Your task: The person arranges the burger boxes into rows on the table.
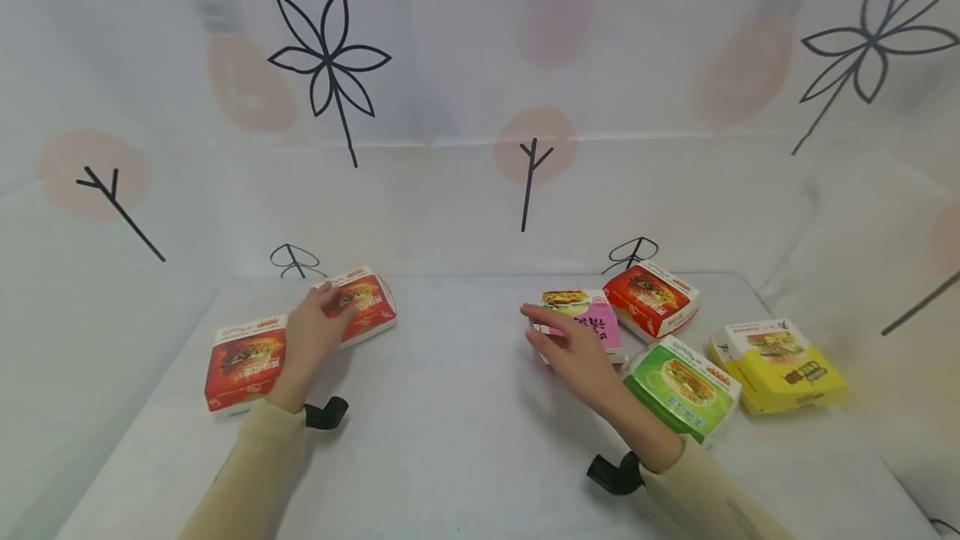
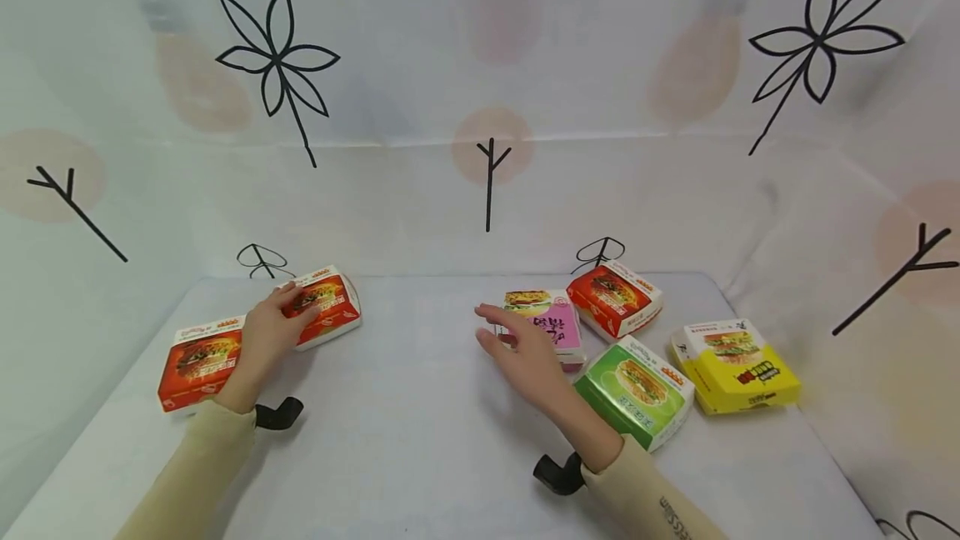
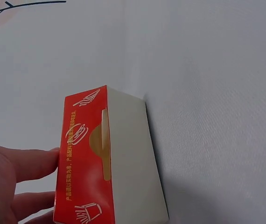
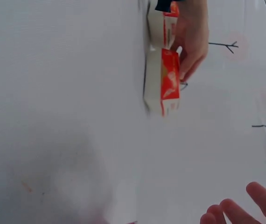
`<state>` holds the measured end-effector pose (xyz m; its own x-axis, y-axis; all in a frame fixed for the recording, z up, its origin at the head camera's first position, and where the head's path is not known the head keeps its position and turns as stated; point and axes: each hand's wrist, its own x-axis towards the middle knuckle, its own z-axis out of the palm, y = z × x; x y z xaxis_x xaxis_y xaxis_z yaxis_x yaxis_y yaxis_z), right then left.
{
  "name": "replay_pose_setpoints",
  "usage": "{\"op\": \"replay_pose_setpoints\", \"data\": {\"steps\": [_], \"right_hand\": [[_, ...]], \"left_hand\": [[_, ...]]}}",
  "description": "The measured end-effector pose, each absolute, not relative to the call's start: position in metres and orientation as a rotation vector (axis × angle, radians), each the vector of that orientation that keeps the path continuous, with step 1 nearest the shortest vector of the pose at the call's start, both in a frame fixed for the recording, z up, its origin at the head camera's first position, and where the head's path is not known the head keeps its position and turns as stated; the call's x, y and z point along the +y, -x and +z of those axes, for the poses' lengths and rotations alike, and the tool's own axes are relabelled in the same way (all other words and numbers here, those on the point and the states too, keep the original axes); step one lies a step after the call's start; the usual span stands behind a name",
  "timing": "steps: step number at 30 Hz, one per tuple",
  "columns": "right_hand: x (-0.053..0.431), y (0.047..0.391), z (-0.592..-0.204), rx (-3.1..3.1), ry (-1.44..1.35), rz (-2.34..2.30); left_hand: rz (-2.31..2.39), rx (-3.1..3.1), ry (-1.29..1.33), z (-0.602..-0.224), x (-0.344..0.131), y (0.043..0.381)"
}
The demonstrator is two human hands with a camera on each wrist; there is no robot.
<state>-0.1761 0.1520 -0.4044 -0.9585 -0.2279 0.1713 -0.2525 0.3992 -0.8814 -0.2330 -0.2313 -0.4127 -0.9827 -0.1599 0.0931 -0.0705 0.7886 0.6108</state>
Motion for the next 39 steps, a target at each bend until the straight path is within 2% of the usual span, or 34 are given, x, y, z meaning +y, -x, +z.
{"op": "replay_pose_setpoints", "data": {"steps": [15, 39], "right_hand": [[0.114, 0.211, -0.405, -2.589, -0.311, 1.845], [0.043, 0.262, -0.439, -2.598, -0.23, 2.077]], "left_hand": [[-1.01, -2.905, -0.016, -0.424, -0.214, 0.24], [-0.959, -2.855, 0.204, -0.43, -0.161, 0.234]]}}
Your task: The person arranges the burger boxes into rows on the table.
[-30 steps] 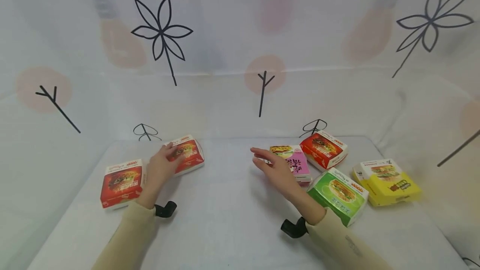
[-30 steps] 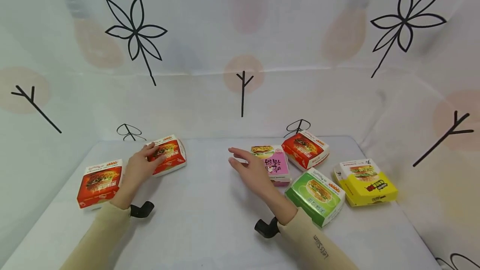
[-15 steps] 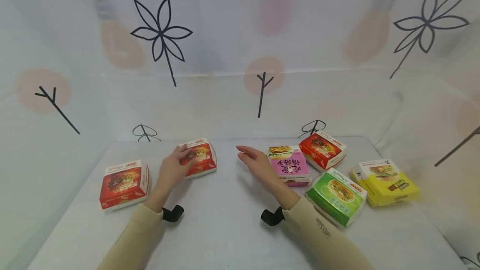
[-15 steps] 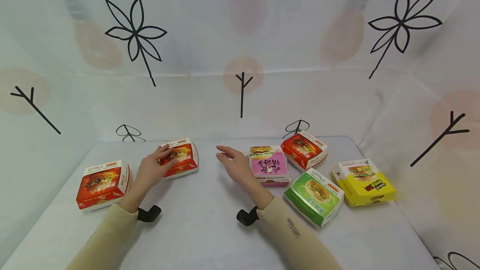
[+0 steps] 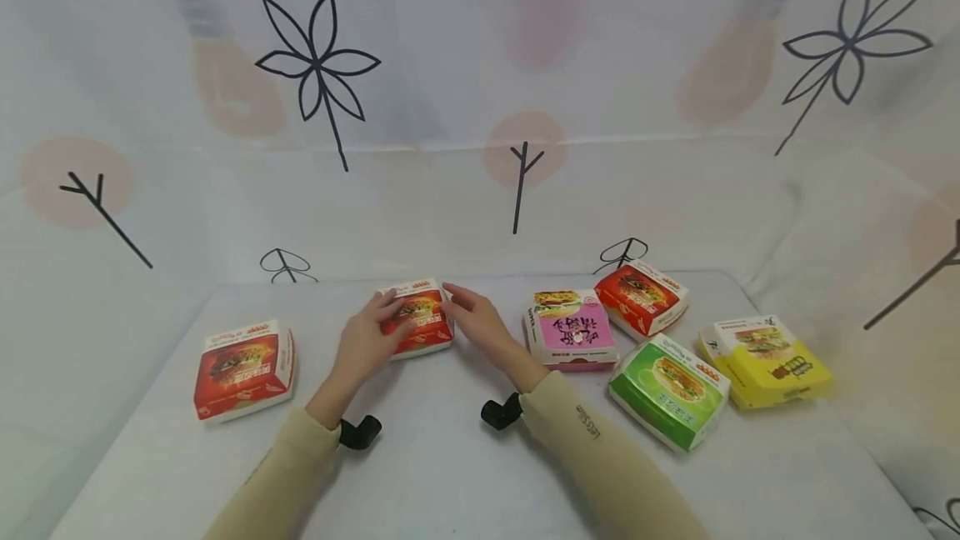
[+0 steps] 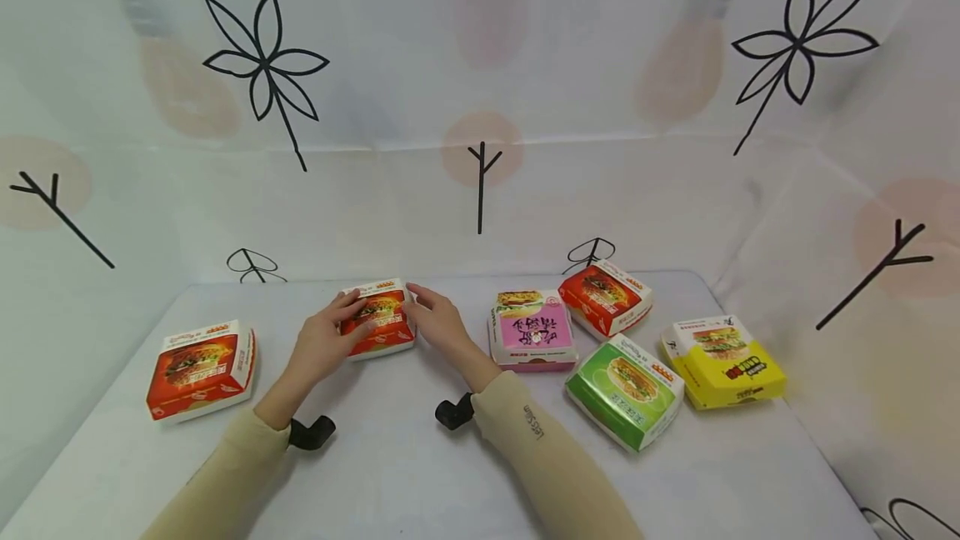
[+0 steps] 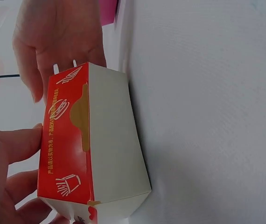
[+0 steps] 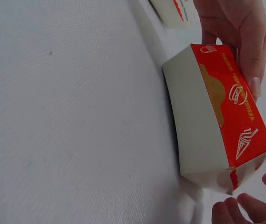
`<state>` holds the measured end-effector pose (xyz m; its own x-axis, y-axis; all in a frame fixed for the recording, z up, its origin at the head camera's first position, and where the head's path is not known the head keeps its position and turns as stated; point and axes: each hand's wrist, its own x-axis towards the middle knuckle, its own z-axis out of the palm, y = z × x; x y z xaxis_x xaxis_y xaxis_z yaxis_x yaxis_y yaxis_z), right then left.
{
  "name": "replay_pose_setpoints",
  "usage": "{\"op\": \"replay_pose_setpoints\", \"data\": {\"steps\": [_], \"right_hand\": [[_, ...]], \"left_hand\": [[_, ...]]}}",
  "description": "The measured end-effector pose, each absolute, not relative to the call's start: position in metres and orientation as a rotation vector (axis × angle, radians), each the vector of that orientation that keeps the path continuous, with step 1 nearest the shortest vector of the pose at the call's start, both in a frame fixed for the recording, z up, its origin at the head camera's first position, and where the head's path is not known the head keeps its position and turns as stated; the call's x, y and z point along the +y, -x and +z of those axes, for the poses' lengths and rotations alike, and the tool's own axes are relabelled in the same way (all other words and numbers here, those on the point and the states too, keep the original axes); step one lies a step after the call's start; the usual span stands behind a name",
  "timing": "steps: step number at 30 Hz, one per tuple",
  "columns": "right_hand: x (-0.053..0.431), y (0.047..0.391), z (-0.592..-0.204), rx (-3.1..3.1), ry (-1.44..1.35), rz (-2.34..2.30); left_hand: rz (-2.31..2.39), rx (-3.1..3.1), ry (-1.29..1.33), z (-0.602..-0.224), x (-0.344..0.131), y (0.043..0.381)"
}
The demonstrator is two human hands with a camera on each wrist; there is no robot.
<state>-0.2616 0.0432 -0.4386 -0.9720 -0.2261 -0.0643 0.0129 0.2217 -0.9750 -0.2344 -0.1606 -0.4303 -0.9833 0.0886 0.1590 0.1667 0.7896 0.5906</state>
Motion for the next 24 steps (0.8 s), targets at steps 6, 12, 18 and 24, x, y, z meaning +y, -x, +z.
{"op": "replay_pose_setpoints", "data": {"steps": [6, 12, 18, 24], "right_hand": [[0.034, 0.272, -0.44, 2.369, 0.2, -1.784], [0.029, 0.276, -0.437, 2.396, 0.199, -1.688], [0.029, 0.274, -0.433, 2.416, 0.243, -1.628], [0.035, 0.274, -0.44, 2.439, 0.264, -1.622]], "left_hand": [[-0.949, -2.857, 0.261, -0.43, -0.161, 0.236], [-0.968, -2.875, 0.341, -0.427, -0.168, 0.235], [-1.004, -2.859, 0.37, -0.425, -0.175, 0.237], [-1.001, -2.818, 0.298, -0.427, -0.179, 0.237]]}}
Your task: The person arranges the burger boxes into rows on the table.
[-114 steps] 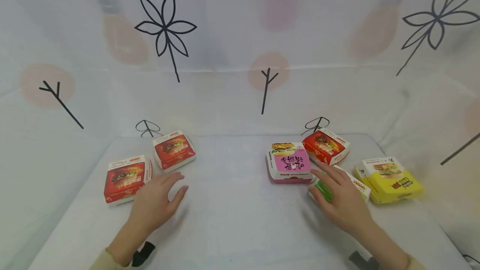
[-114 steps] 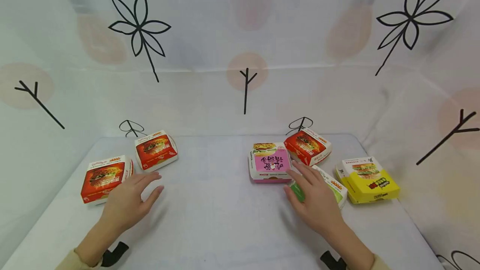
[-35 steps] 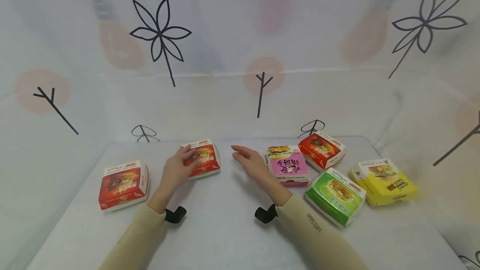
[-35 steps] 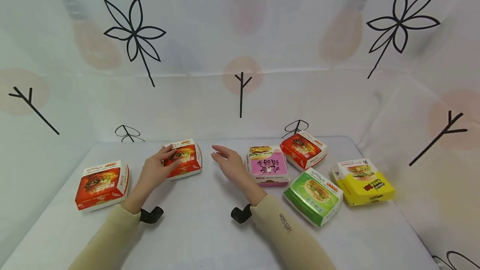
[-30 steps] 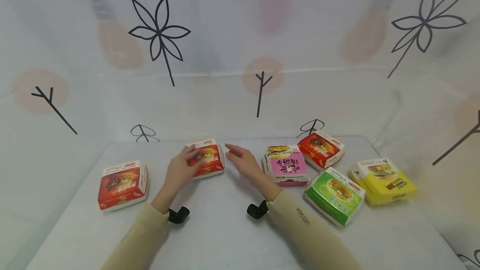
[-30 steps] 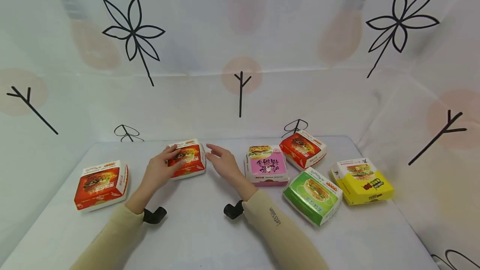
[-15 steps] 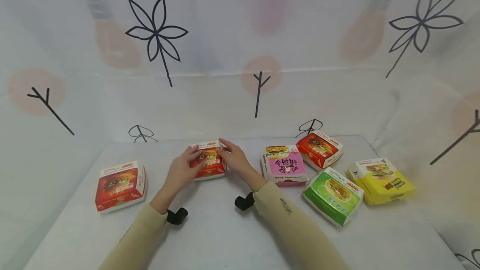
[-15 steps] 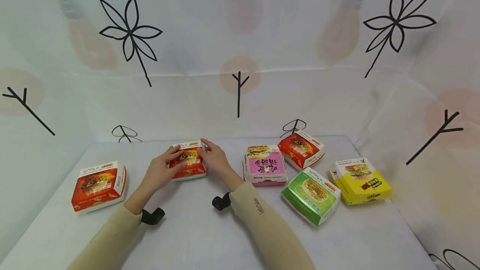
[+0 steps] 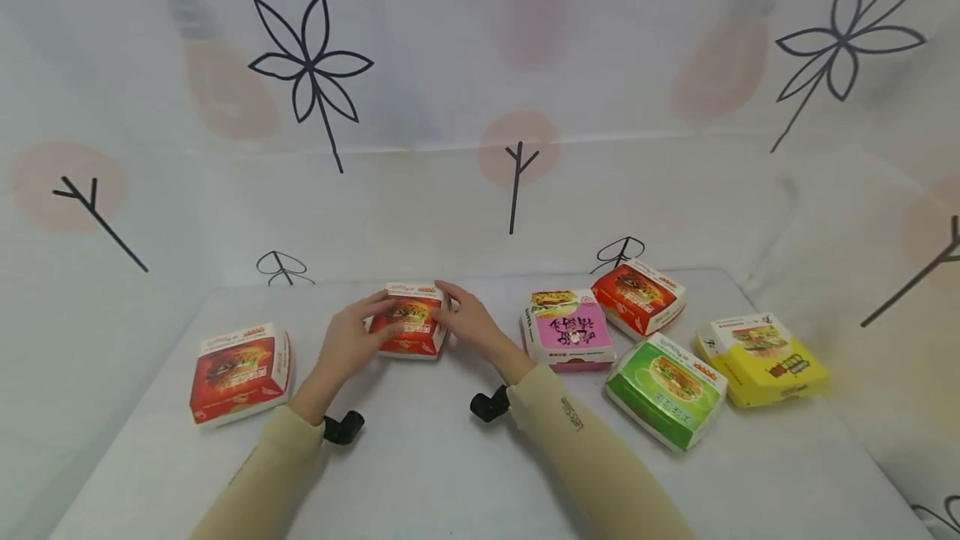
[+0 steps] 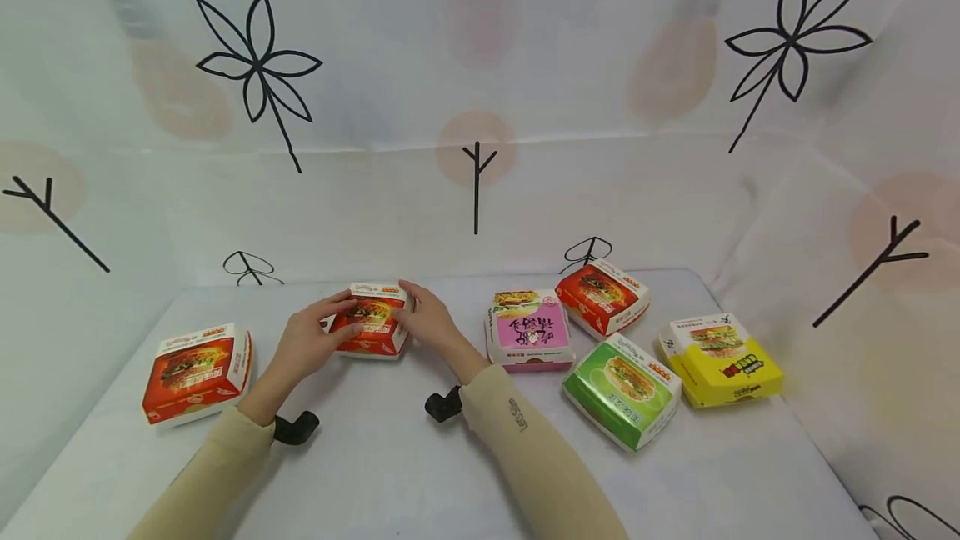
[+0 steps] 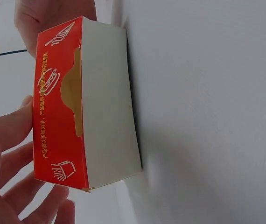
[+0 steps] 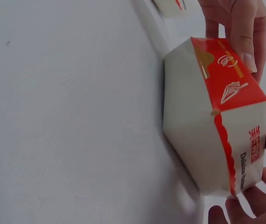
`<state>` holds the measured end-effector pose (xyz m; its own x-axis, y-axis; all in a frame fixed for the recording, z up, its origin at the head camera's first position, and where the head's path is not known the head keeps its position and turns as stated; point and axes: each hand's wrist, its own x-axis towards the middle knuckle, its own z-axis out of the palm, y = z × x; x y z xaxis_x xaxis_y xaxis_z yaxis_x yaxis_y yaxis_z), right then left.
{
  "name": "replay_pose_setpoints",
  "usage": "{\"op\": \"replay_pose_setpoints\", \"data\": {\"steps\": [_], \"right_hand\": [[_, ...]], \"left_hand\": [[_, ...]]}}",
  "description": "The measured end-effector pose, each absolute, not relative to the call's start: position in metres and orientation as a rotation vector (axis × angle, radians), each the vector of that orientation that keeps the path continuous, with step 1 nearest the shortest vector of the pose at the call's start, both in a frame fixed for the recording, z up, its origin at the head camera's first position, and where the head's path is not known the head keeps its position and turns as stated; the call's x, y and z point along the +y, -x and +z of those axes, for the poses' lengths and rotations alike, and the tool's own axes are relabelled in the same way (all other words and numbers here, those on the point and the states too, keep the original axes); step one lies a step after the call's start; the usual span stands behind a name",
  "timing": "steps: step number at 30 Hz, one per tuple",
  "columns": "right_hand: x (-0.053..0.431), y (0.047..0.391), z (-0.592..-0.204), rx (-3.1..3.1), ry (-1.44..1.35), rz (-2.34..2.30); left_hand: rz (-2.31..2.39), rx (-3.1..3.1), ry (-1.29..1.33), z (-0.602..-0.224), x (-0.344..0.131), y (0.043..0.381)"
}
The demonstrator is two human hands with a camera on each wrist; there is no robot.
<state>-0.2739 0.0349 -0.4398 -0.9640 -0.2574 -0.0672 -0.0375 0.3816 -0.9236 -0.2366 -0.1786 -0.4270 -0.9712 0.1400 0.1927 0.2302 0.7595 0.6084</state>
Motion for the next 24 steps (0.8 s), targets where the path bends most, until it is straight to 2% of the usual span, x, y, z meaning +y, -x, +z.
{"op": "replay_pose_setpoints", "data": {"steps": [13, 24], "right_hand": [[0.042, 0.263, -0.448, 2.511, 0.277, -1.603], [0.051, 0.256, -0.447, 2.652, 0.295, -1.647]], "left_hand": [[-0.914, -2.769, 0.063, -0.428, -0.185, 0.235], [-0.919, -2.855, 0.195, -0.422, -0.192, 0.234]]}}
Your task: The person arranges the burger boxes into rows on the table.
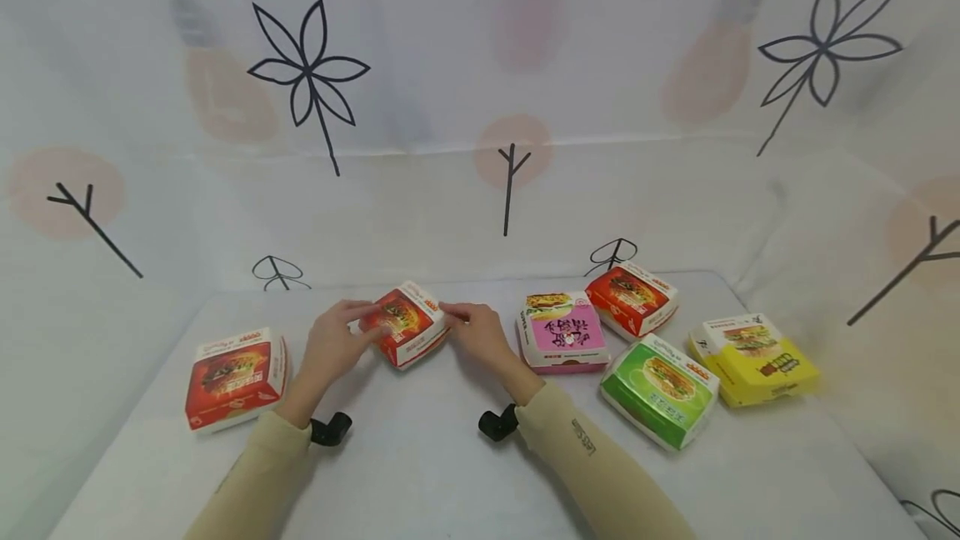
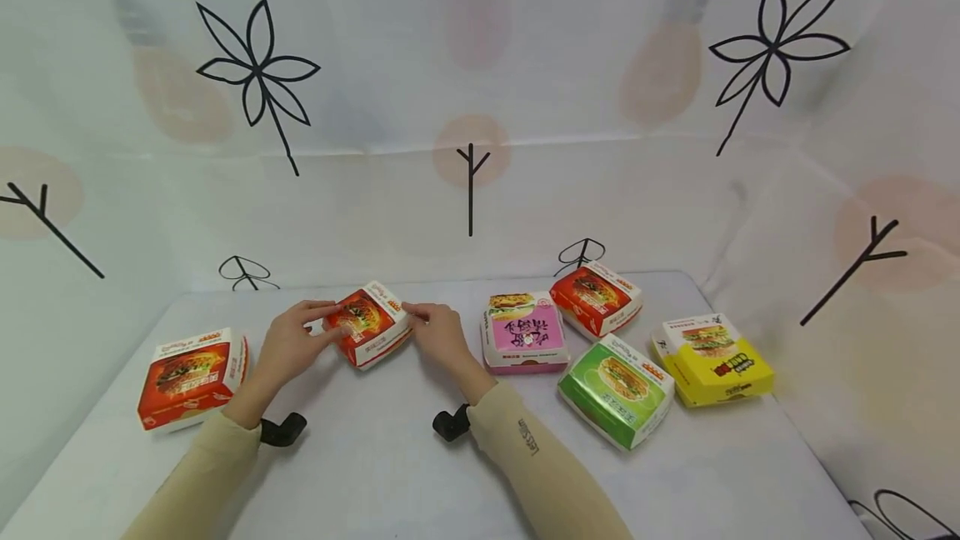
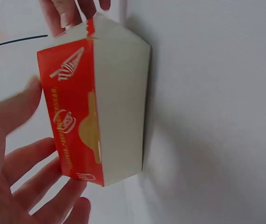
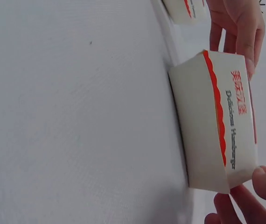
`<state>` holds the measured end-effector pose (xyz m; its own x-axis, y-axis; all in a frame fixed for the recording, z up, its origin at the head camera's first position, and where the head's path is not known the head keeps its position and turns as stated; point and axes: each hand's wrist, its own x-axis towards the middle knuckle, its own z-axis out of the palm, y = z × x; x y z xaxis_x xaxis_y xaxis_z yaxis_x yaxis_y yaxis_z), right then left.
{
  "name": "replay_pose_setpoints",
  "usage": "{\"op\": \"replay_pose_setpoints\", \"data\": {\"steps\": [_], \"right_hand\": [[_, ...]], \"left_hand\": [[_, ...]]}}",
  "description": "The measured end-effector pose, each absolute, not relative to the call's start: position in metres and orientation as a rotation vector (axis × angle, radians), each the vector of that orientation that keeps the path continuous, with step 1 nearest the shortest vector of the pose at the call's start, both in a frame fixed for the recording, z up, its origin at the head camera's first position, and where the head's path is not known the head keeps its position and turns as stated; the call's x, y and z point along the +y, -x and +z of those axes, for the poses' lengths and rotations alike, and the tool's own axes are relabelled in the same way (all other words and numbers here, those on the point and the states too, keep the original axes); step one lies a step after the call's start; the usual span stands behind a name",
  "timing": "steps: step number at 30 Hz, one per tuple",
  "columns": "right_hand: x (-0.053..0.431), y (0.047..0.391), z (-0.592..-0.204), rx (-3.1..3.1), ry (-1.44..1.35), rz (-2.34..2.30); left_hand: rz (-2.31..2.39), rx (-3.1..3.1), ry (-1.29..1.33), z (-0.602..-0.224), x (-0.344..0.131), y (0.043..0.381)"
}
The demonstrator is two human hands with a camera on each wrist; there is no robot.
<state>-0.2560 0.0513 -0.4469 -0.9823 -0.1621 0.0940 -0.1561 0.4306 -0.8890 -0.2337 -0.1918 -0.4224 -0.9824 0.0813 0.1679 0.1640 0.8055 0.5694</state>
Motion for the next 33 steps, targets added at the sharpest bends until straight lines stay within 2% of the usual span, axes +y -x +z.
{"op": "replay_pose_setpoints", "data": {"steps": [9, 20, 27, 33], "right_hand": [[0.056, 0.256, -0.441, 2.719, 0.318, -1.546], [0.068, 0.27, -0.428, 2.51, 0.63, -1.329], [0.071, 0.278, -0.419, 2.408, 0.719, -1.199], [0.07, 0.278, -0.423, 2.486, 0.708, -1.177]], "left_hand": [[-0.89, -3.014, 0.327, -0.413, -0.197, 0.238], [-0.987, -3.173, 0.535, -0.405, -0.201, 0.251], [-1.034, -3.157, 0.686, -0.406, -0.202, 0.248], [-0.929, -3.12, 0.566, -0.406, -0.201, 0.247]]}}
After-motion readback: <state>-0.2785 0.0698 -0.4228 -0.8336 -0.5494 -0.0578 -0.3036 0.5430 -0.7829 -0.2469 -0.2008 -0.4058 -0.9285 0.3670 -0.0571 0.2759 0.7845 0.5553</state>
